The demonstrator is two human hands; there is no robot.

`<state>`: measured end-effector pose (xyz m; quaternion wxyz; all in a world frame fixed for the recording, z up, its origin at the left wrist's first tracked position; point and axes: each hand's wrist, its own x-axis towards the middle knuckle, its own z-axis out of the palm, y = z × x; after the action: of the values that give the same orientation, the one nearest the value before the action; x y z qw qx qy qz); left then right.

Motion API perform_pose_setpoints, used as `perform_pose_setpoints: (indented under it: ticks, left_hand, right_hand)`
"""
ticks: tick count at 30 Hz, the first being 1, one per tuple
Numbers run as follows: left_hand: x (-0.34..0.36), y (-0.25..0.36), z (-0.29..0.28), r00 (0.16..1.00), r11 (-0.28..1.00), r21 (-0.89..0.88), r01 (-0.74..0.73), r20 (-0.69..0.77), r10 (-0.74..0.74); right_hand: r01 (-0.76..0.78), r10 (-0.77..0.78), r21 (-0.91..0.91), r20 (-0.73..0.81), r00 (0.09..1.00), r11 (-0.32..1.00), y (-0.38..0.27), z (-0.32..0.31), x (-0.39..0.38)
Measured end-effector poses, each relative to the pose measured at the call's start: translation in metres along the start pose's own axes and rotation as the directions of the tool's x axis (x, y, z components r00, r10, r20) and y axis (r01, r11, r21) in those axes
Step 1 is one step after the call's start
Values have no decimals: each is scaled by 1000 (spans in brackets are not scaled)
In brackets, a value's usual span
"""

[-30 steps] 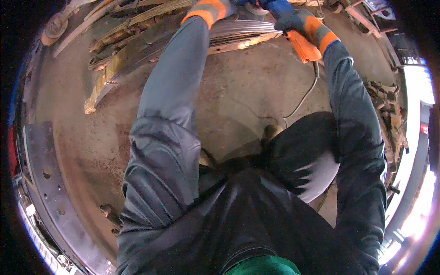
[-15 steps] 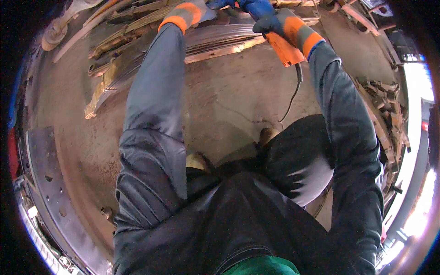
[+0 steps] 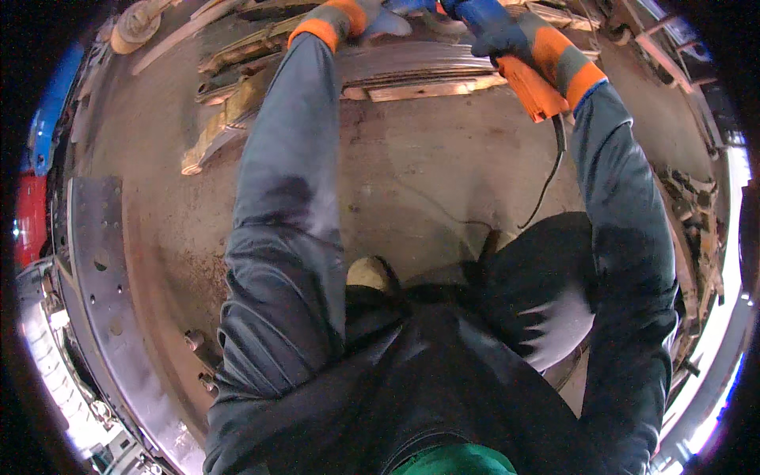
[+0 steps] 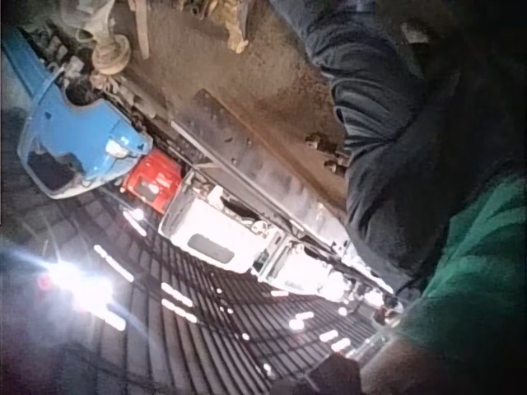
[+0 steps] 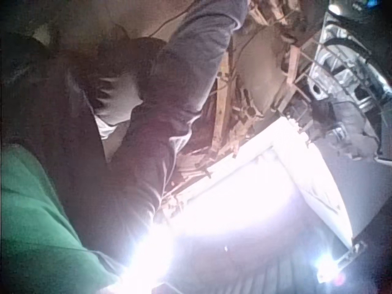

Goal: The person uses an angle grinder to smooth or cut metal rods lying on the floor. They reposition the rods and continue grinding along their length while kneeling.

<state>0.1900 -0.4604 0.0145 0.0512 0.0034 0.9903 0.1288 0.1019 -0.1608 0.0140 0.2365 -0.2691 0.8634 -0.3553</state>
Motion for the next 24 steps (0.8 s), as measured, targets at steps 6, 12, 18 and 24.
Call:
perform_pose_setpoints:
  ticks: [6, 12, 18, 24]
  left_hand:
    - [-13, 8, -1, 989, 989, -42, 138, 60, -136]
    - [-31, -65, 12, 998, 996, -53, 70, -2, -71]
    - [2, -23, 15, 997, 993, -115, -40, -65, 32]
    - [1, 30, 5, 996, 992, -90, 88, 42, -84]
  right_hand:
    - [-29, 30, -26, 12, 999, 999, -19, 13, -5]
    - [427, -390, -140, 228, 892, 894, -24, 32, 13]
    - [-150, 173, -223, 90, 981, 963, -24, 15, 24]
    - [-226, 221, -121, -53, 974, 967, -32, -2, -16]
